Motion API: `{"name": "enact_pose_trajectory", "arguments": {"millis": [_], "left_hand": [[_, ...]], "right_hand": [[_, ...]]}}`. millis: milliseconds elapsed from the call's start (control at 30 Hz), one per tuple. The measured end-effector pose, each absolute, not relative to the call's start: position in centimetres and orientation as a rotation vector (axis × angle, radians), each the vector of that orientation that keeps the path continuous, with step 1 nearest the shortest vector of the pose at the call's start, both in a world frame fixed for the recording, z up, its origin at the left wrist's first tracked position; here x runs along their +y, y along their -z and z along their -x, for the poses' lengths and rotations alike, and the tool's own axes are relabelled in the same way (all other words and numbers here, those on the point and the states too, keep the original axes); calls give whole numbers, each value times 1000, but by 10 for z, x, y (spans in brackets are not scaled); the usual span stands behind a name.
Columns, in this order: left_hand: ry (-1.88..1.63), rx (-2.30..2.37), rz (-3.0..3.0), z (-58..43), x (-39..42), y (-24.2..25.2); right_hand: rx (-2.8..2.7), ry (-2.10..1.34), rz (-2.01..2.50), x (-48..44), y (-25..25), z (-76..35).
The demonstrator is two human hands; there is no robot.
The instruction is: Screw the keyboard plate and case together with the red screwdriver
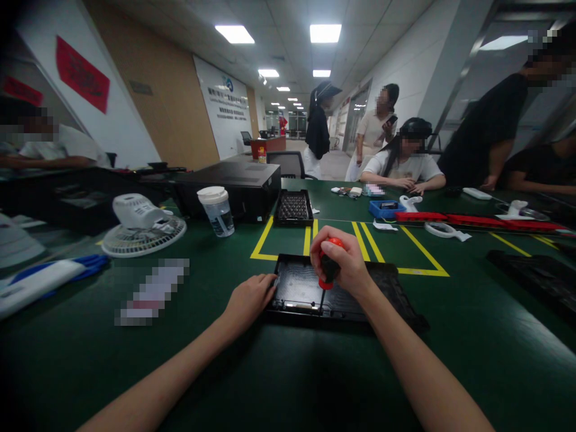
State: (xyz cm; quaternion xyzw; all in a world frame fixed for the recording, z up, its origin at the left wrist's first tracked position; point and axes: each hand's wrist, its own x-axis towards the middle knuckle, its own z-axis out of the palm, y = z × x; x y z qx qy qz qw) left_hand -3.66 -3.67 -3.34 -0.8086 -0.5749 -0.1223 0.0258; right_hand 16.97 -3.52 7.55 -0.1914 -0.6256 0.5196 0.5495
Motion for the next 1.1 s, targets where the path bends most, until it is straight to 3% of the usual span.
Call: {"name": "enact_pose_trajectory", "arguments": {"millis": [1100], "left_hand": [[370,-1820,2501,35,-38,30]], "right_hand": [[-1536,-1087,486,-48,-74,-168]]}}
